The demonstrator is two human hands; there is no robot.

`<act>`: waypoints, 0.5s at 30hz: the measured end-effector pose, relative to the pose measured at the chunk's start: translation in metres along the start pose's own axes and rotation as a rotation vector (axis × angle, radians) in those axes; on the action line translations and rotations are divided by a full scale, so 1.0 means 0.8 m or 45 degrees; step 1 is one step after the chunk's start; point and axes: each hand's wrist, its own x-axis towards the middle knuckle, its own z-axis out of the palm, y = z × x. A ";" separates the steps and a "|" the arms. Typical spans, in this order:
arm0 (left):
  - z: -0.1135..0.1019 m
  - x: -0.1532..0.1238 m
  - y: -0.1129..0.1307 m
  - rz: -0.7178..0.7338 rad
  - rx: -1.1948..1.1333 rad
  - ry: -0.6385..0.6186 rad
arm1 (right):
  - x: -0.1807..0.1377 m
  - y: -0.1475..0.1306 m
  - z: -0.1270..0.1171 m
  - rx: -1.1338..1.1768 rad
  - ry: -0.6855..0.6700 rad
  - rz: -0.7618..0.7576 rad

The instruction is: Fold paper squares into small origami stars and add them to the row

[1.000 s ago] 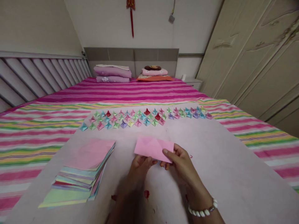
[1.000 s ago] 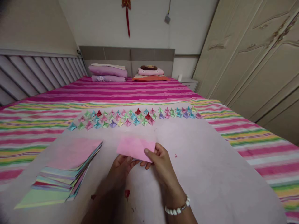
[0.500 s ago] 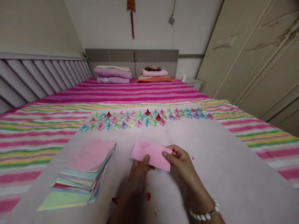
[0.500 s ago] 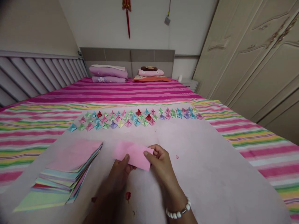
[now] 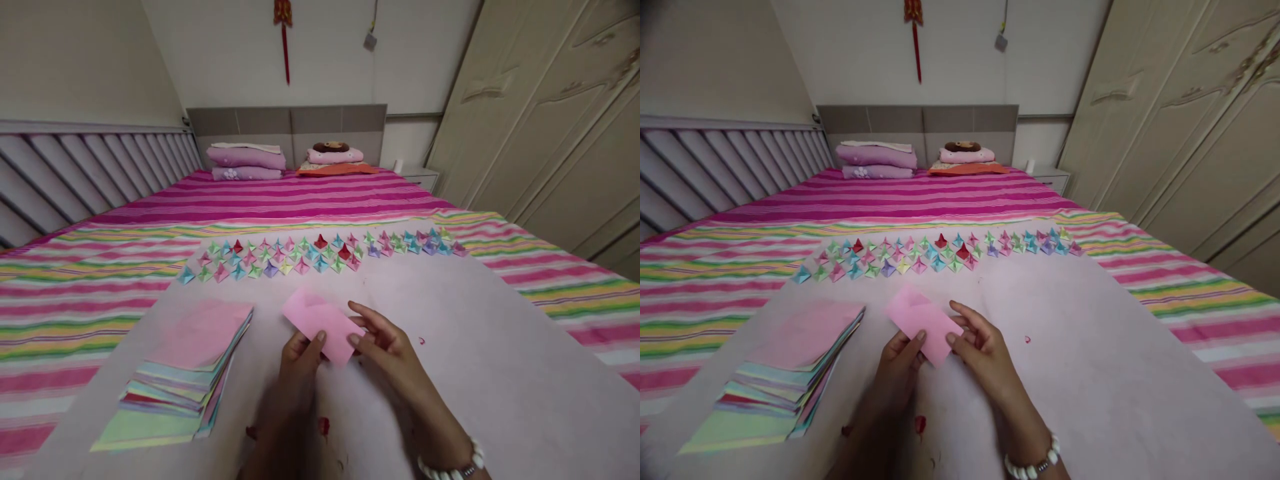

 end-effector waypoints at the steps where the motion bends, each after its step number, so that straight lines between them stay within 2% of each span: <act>1: 0.001 0.000 0.001 0.011 -0.002 0.017 | -0.001 -0.002 -0.002 -0.043 -0.050 -0.051; 6: 0.003 0.000 0.003 0.049 -0.050 0.011 | -0.007 -0.010 -0.007 -0.290 -0.328 -0.221; 11: 0.007 -0.003 0.005 0.032 -0.078 -0.020 | -0.004 -0.006 -0.001 -0.453 -0.253 -0.346; 15: 0.008 -0.004 0.009 0.037 -0.138 -0.032 | -0.003 -0.004 0.001 -0.411 -0.182 -0.364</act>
